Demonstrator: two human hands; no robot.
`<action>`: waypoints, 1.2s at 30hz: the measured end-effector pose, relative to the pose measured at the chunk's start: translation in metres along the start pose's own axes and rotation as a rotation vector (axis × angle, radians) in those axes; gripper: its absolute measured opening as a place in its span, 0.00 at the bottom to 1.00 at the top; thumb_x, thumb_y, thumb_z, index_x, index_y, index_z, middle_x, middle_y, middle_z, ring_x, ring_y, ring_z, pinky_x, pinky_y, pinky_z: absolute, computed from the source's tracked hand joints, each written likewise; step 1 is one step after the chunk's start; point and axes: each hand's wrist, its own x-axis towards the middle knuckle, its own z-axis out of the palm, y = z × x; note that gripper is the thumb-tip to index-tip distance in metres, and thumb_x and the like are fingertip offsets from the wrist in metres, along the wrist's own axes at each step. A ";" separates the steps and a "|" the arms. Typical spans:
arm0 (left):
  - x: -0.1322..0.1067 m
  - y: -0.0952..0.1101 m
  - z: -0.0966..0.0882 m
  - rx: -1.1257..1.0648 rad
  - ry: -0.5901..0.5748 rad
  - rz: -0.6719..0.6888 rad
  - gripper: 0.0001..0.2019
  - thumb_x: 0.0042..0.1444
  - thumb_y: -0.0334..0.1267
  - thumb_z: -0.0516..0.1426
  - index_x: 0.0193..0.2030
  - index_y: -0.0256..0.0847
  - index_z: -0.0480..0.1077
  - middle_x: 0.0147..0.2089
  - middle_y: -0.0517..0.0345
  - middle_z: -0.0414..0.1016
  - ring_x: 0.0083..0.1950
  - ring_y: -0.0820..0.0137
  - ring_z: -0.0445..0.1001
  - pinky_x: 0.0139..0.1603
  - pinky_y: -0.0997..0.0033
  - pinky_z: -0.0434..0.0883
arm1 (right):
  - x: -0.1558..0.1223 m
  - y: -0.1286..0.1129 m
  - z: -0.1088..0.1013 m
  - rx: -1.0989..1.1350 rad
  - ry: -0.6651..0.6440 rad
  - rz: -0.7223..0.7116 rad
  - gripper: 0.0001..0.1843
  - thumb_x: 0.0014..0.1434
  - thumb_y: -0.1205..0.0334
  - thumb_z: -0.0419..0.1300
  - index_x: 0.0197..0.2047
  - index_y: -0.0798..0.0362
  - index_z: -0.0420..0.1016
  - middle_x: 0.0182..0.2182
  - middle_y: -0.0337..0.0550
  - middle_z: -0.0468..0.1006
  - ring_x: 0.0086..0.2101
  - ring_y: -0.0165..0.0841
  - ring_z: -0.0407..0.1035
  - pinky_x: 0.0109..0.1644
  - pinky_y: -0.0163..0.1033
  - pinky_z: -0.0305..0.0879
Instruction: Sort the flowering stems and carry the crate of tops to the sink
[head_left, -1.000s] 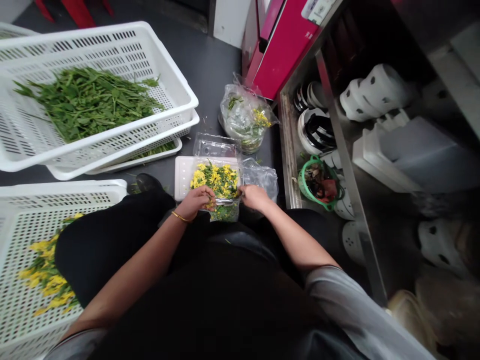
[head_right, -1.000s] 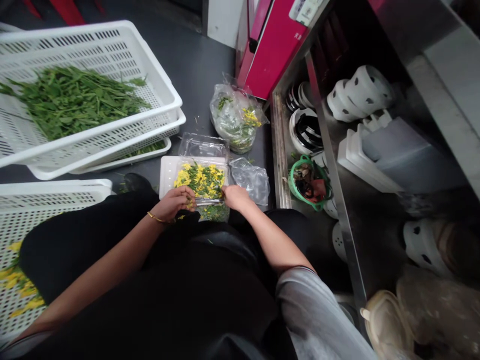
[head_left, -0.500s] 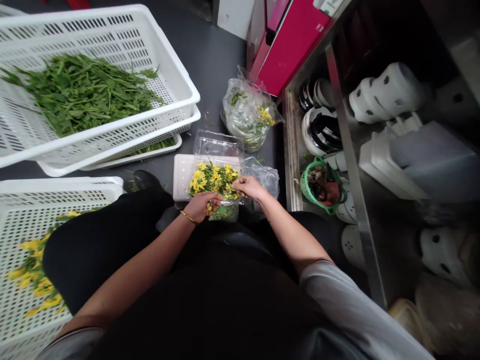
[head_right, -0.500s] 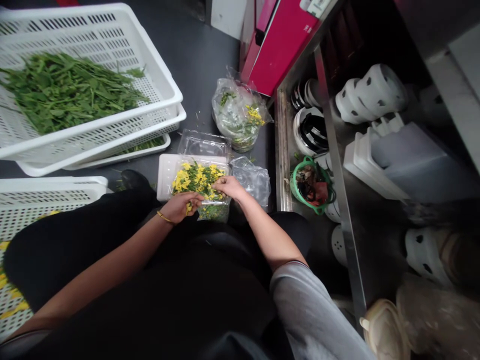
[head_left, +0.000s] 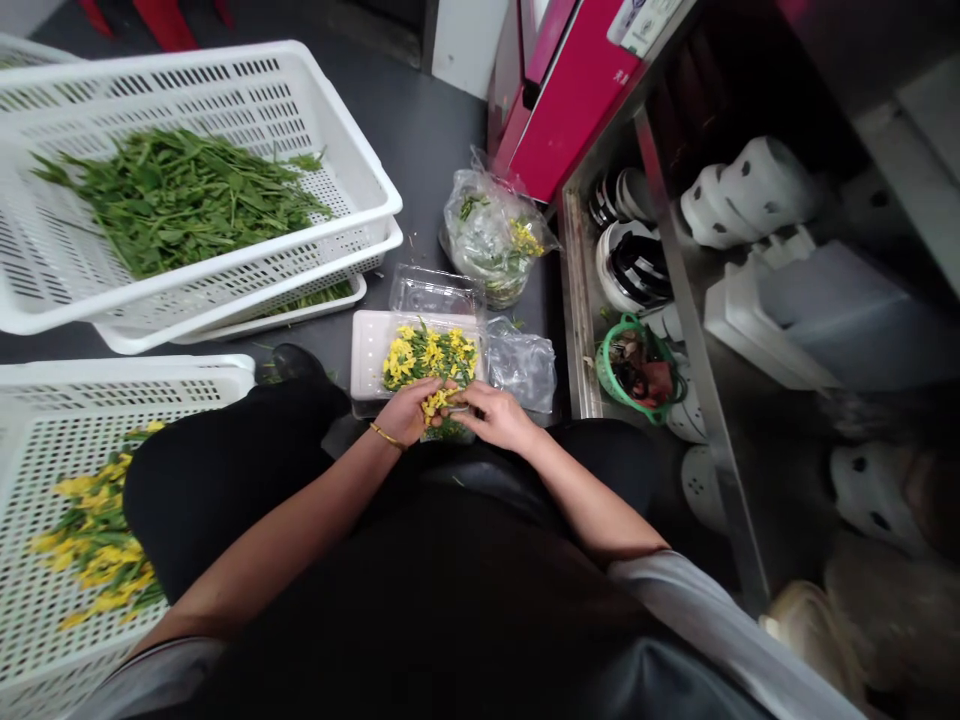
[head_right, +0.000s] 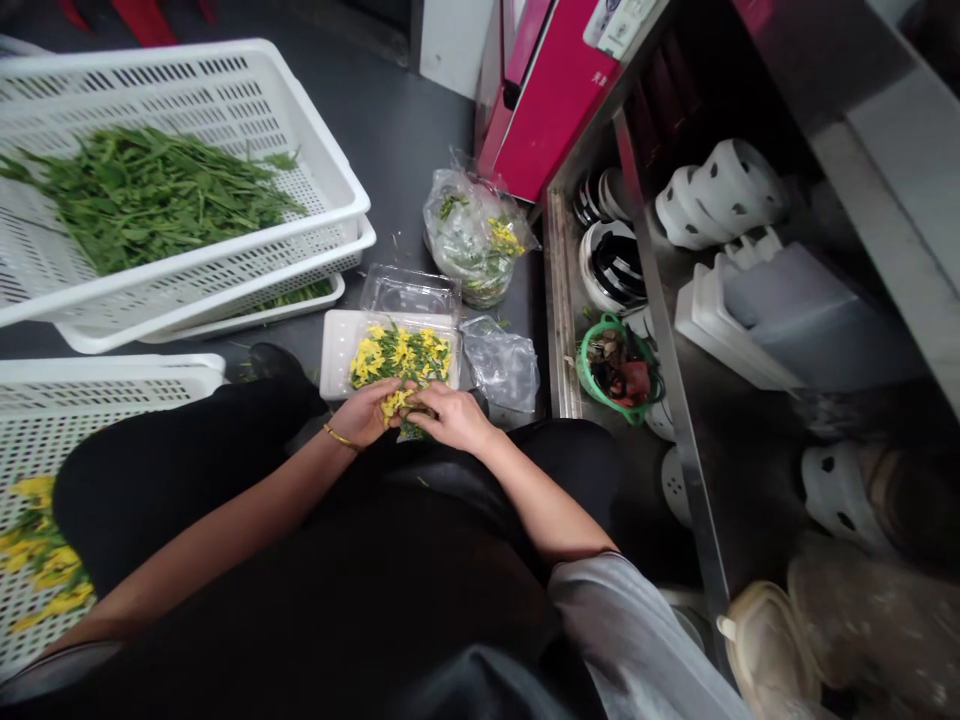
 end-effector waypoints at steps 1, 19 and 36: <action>-0.001 0.000 0.000 0.017 -0.008 0.002 0.08 0.53 0.36 0.58 0.37 0.32 0.73 0.27 0.54 0.73 0.22 0.74 0.70 0.17 0.78 0.61 | -0.002 -0.001 -0.004 0.007 0.015 0.014 0.12 0.59 0.55 0.58 0.42 0.52 0.75 0.34 0.43 0.75 0.31 0.29 0.67 0.38 0.35 0.64; -0.017 0.015 -0.008 -0.140 -0.201 0.119 0.13 0.45 0.45 0.59 0.22 0.36 0.68 0.21 0.57 0.61 0.20 0.76 0.60 0.13 0.80 0.49 | 0.046 0.023 -0.025 -0.409 -0.067 0.347 0.12 0.61 0.60 0.54 0.40 0.56 0.77 0.39 0.48 0.78 0.41 0.36 0.71 0.45 0.36 0.63; 0.011 0.000 -0.008 0.115 0.241 -0.002 0.13 0.39 0.36 0.67 0.29 0.33 0.69 0.21 0.61 0.66 0.19 0.78 0.63 0.16 0.80 0.56 | 0.052 0.029 -0.003 -0.646 -0.299 0.397 0.14 0.61 0.54 0.55 0.38 0.53 0.77 0.37 0.47 0.78 0.37 0.36 0.71 0.37 0.35 0.62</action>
